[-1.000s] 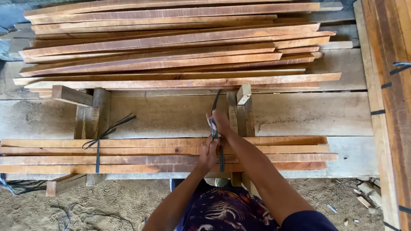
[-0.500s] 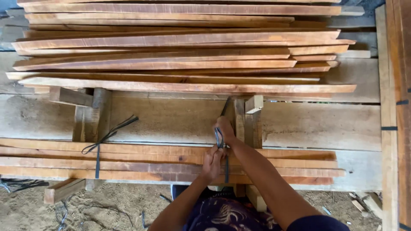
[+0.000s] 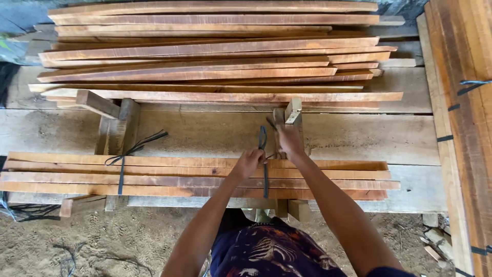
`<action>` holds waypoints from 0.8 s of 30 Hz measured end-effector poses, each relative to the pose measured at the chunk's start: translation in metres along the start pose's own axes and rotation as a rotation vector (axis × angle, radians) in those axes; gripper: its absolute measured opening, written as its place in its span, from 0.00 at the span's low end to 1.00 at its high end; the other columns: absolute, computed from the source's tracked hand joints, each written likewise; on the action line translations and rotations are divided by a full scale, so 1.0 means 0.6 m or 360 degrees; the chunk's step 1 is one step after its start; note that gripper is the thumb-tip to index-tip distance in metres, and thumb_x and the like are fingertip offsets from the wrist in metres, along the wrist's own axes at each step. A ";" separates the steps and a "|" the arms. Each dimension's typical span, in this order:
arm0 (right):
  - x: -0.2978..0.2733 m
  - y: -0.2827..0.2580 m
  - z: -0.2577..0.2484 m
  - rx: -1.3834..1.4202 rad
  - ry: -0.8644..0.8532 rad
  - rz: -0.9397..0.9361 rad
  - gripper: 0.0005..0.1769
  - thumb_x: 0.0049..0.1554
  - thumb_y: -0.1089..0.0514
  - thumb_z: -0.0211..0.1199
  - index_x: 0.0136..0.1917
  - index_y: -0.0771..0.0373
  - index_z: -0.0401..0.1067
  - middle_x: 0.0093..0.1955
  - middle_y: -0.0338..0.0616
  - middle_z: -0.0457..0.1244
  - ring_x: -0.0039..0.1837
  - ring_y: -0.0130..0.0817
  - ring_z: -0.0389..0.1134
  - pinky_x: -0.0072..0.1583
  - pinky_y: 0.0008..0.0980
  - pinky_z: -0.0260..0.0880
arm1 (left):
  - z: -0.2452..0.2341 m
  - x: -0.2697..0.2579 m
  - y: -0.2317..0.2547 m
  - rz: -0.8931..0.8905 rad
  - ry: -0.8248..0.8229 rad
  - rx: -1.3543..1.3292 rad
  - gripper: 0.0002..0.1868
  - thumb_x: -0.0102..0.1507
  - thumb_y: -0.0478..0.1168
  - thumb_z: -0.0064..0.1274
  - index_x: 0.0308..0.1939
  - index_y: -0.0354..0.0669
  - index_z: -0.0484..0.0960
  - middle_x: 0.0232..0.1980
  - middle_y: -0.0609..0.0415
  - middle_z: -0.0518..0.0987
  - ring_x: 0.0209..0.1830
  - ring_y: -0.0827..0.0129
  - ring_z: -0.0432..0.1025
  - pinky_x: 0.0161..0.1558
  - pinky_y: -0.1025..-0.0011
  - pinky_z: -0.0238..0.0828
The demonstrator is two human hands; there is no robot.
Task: Bundling and organizing long wooden slats using plastic ties.
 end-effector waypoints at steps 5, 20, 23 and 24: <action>-0.094 -0.050 -0.071 0.0455 -0.0203 0.0111 0.28 0.66 0.44 0.56 0.26 0.54 0.61 0.21 0.38 0.48 0.25 0.31 0.52 0.37 0.35 0.67 | -0.003 0.031 -0.032 -0.0165 -0.0033 -0.0011 0.24 0.77 0.47 0.36 0.29 0.43 0.74 0.29 0.52 0.70 0.35 0.63 0.68 0.47 0.59 0.68; -0.161 -0.118 -0.038 -0.0608 -0.0721 -0.0638 0.18 0.60 0.55 0.50 0.54 0.67 0.75 0.41 0.61 0.65 0.47 0.58 0.68 0.49 0.55 0.70 | 0.017 -0.010 0.075 -0.0132 0.0221 0.1135 0.19 0.68 0.42 0.35 0.42 0.32 0.80 0.41 0.31 0.82 0.42 0.34 0.77 0.45 0.42 0.76; -0.145 -0.060 -0.018 -0.0641 -0.0757 -0.0644 0.19 0.60 0.53 0.49 0.49 0.68 0.75 0.41 0.61 0.64 0.46 0.58 0.67 0.49 0.55 0.70 | 0.020 -0.024 0.070 0.0039 0.0293 0.0969 0.15 0.70 0.38 0.36 0.43 0.39 0.81 0.40 0.36 0.83 0.41 0.39 0.78 0.43 0.45 0.77; -0.137 -0.029 -0.008 -0.0667 -0.0775 -0.0633 0.20 0.60 0.50 0.49 0.44 0.68 0.75 0.41 0.60 0.63 0.46 0.58 0.67 0.49 0.54 0.70 | 0.017 -0.027 0.060 0.0067 0.0361 0.0791 0.16 0.72 0.39 0.37 0.44 0.51 0.84 0.39 0.45 0.86 0.42 0.49 0.80 0.43 0.52 0.78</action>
Point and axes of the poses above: each hand's wrist, its own x-axis towards the middle knuckle, its own z-axis out of the palm, y = z × x, the point moved 5 cm from there along x, towards the middle knuckle
